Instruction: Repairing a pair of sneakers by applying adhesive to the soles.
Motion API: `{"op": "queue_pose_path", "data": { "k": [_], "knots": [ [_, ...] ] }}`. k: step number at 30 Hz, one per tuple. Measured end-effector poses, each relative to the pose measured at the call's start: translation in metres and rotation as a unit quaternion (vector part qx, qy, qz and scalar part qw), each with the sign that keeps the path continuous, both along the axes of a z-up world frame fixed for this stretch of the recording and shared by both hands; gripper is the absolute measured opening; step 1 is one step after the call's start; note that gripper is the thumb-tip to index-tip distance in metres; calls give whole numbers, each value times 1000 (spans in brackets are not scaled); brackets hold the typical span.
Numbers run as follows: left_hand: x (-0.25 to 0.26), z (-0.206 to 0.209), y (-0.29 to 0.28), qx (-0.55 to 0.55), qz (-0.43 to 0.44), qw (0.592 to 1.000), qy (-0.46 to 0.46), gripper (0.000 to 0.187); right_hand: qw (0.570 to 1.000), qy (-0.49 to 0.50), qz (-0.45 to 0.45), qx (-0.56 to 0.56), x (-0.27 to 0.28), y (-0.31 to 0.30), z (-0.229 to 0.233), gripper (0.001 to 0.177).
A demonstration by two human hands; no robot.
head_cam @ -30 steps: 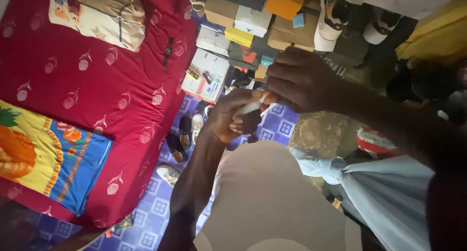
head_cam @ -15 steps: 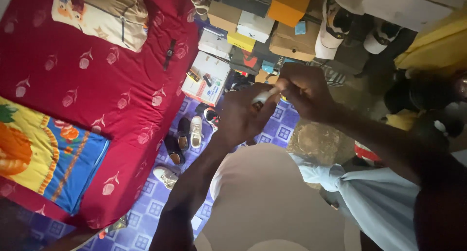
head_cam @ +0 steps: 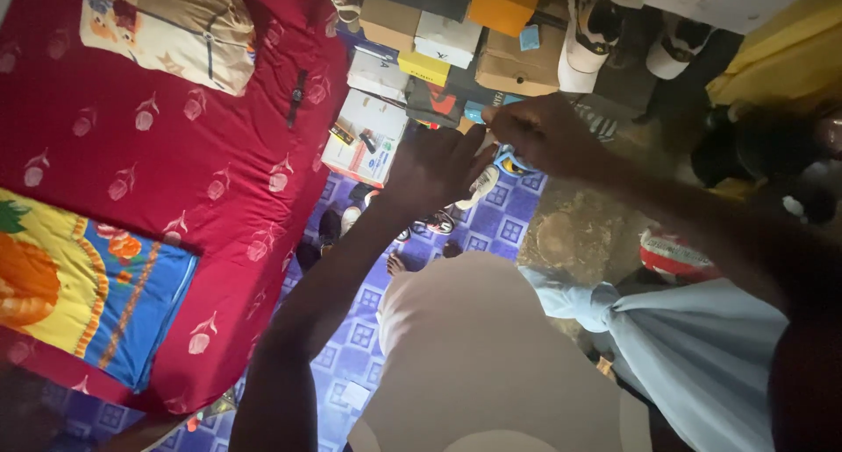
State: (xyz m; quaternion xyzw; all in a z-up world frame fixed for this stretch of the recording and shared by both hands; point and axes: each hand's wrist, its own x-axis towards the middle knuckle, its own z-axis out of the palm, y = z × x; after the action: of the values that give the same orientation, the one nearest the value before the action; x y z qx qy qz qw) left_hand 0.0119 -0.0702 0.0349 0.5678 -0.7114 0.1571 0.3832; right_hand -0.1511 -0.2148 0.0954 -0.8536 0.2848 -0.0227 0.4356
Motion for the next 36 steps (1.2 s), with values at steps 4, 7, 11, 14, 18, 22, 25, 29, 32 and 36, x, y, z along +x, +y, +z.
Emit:
{"op": "queue_pose_path", "data": {
  "k": [4, 7, 11, 14, 18, 22, 25, 29, 32, 36],
  "knots": [
    [-4, 13, 2, 8, -19, 999, 40, 27, 990, 62, 33, 118, 3, -19, 12, 52],
    [-10, 21, 5, 72, -76, 966, 235, 23, 989, 7, 132, -71, 6, -18, 31, 41],
    [-18, 2, 8, 146, -136, 827, 525, 22, 951, -122, 224, -177, 9, -4, 61, 28],
    [-10, -8, 14, 186, -197, 690, 671, 25, 910, -157, 273, -270, 8, -4, 70, 20],
    [2, -8, 30, 191, -266, 520, 789, 33, 909, -205, 235, -277, -8, -18, 100, 17],
    [3, -4, 40, 133, -287, 507, 802, 32, 909, -232, 219, -268, -21, -29, 110, 13],
    [4, -3, 41, 97, -326, 521, 783, 33, 938, -244, 166, -180, -23, -15, 112, 16],
    [6, -2, 42, 76, -366, 573, 729, 32, 956, -278, 98, 1, -26, 3, 99, 15],
    [7, 18, 46, 84, -361, 643, 670, 32, 954, -277, 104, 54, -22, 13, 93, 14],
    [6, 40, 47, 73, -324, 755, 566, 26, 957, -259, 116, 58, -17, 30, 88, 19]
  ]
}}
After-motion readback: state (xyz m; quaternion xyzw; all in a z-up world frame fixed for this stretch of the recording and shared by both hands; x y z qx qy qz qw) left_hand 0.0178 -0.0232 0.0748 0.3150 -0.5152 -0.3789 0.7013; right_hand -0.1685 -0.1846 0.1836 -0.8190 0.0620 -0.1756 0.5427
